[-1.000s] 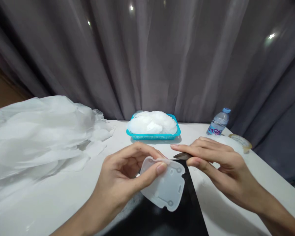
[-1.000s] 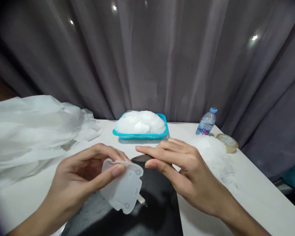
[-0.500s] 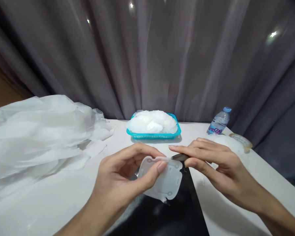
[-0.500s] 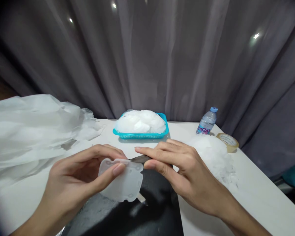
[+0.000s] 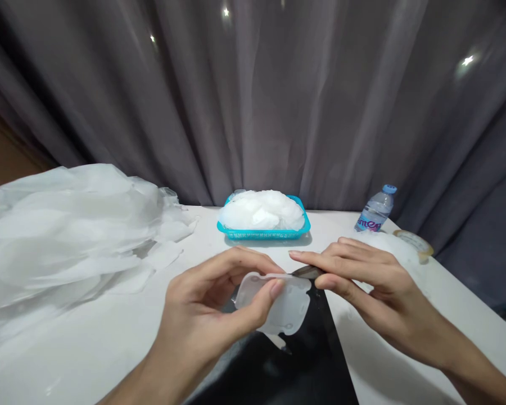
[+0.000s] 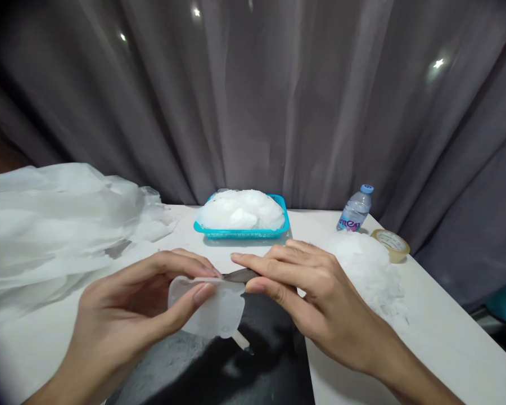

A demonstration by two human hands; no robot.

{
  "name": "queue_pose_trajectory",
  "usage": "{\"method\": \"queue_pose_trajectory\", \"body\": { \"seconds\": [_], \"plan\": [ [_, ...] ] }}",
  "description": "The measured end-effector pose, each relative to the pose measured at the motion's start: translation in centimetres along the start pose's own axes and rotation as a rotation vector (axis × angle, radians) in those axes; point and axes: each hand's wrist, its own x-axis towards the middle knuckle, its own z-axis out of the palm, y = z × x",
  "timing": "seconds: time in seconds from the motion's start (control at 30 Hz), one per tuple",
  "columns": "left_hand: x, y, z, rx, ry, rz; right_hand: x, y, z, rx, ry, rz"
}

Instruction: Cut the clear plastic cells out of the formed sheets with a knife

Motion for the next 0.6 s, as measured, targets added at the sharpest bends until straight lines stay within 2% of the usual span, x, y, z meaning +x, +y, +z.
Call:
{"method": "queue_pose_trajectory", "body": {
  "seconds": [0.23,0.33,0.43,0.5,0.53,0.6],
  "plan": [
    [-0.3,-0.1,0.1,0.004,-0.017,0.000,-0.1,-0.2,0.3,0.012,-0.005,-0.024],
    [-0.2,-0.7,-0.1,0.039,-0.064,-0.052,0.2,0.1,0.3,0.007,0.059,-0.006],
    [0.6,-3.0,-0.7,0.175,-0.155,-0.137,0.8,1.6,0.4,-0.064,0.148,0.089],
    [1.4,-5.2,-1.3,0.270,-0.191,-0.164,0.9,3.5,0.8,-0.170,0.135,0.200],
    [1.9,-6.3,-1.5,0.304,-0.223,-0.161,0.9,4.5,1.2,-0.245,0.085,0.263],
    [3.1,-8.4,-2.0,0.358,-0.236,-0.142,0.6,6.8,2.4,-0.411,-0.095,0.379]
  ]
}}
